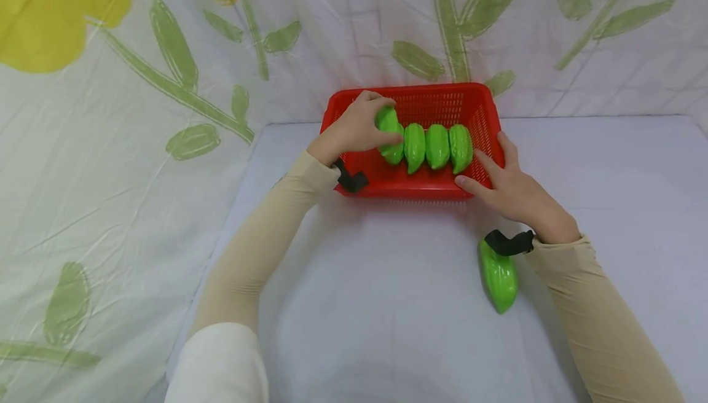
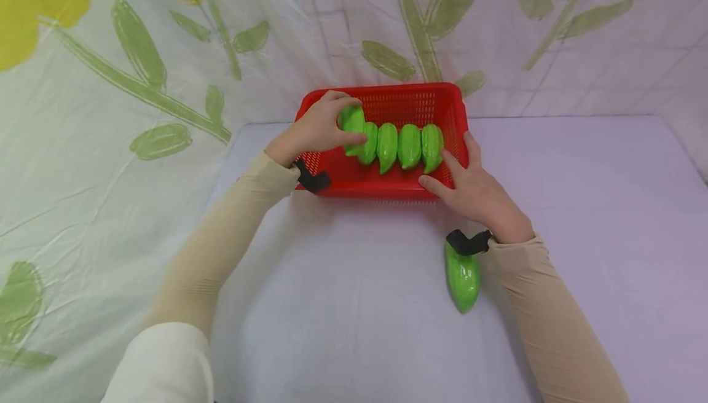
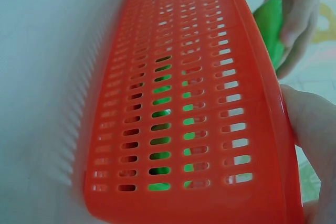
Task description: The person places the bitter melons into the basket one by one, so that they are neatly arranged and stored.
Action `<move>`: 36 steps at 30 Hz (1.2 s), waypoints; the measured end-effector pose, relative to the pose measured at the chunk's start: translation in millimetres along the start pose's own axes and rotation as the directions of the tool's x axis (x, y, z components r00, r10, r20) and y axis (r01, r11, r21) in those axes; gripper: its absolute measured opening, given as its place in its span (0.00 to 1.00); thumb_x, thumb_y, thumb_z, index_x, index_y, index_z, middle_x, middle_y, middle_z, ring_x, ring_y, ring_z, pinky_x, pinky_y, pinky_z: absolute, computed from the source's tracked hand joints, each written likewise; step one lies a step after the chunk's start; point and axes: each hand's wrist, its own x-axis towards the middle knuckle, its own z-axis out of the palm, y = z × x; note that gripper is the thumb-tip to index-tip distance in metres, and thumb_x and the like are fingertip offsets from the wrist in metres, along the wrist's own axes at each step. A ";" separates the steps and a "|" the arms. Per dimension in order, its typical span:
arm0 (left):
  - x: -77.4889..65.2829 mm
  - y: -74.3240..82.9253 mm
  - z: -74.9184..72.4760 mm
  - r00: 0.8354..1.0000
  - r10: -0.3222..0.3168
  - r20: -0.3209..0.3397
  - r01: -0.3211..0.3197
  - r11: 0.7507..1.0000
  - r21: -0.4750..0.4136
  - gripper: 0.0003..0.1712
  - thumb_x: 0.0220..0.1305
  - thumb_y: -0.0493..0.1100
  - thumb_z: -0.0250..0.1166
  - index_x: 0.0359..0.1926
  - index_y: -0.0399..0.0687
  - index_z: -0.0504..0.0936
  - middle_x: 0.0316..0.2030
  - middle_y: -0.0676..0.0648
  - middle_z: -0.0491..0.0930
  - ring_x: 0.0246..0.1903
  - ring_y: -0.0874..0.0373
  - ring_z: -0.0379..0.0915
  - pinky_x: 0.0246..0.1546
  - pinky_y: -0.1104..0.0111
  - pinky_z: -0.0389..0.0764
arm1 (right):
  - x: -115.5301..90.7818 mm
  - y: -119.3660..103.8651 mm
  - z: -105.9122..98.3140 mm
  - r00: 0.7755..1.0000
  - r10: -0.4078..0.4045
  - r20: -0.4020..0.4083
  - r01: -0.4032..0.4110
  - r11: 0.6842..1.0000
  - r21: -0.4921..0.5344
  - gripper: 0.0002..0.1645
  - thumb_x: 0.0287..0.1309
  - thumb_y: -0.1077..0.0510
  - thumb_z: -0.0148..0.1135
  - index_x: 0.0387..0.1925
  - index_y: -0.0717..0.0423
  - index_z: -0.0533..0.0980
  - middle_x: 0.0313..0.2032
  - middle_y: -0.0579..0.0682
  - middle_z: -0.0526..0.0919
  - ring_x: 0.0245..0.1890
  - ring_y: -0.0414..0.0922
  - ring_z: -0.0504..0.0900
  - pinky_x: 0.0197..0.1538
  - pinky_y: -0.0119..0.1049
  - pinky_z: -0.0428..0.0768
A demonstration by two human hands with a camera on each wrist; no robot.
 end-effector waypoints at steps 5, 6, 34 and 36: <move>22.2 -6.5 -1.2 0.996 -0.064 0.066 0.060 0.996 0.064 0.45 0.67 0.56 0.69 0.79 0.49 0.63 0.77 0.42 0.56 0.70 0.50 0.62 0.64 0.61 0.77 | -0.2 -1.1 1.0 1.000 -0.004 -0.008 0.004 1.000 0.005 0.61 0.68 0.20 0.42 0.84 0.54 0.42 0.80 0.55 0.14 0.60 0.78 0.75 0.60 0.75 0.73; 26.0 -7.5 -1.1 0.994 -0.075 0.080 0.069 0.995 0.075 0.46 0.67 0.56 0.68 0.80 0.49 0.62 0.78 0.43 0.55 0.71 0.50 0.61 0.66 0.61 0.76 | -0.1 -1.5 1.3 1.000 -0.004 -0.010 0.004 1.000 0.007 0.61 0.68 0.20 0.43 0.84 0.54 0.42 0.80 0.54 0.14 0.59 0.77 0.76 0.60 0.74 0.73; 76.7 -41.1 26.8 0.911 -0.257 0.322 0.195 0.957 0.215 0.39 0.59 0.42 0.67 0.72 0.46 0.69 0.66 0.39 0.63 0.61 0.49 0.63 0.55 0.60 0.78 | -0.9 -2.7 1.0 1.000 0.003 -0.018 -0.002 1.000 0.018 0.60 0.68 0.20 0.43 0.84 0.53 0.44 0.81 0.54 0.16 0.61 0.75 0.76 0.61 0.73 0.74; 76.5 -41.5 27.7 0.911 -0.251 0.326 0.187 0.958 0.215 0.39 0.59 0.43 0.68 0.72 0.46 0.70 0.67 0.39 0.63 0.61 0.49 0.62 0.57 0.60 0.78 | -1.0 -2.6 0.8 1.000 0.003 -0.018 -0.003 1.000 0.019 0.60 0.68 0.20 0.44 0.84 0.53 0.44 0.81 0.53 0.16 0.61 0.75 0.76 0.61 0.73 0.74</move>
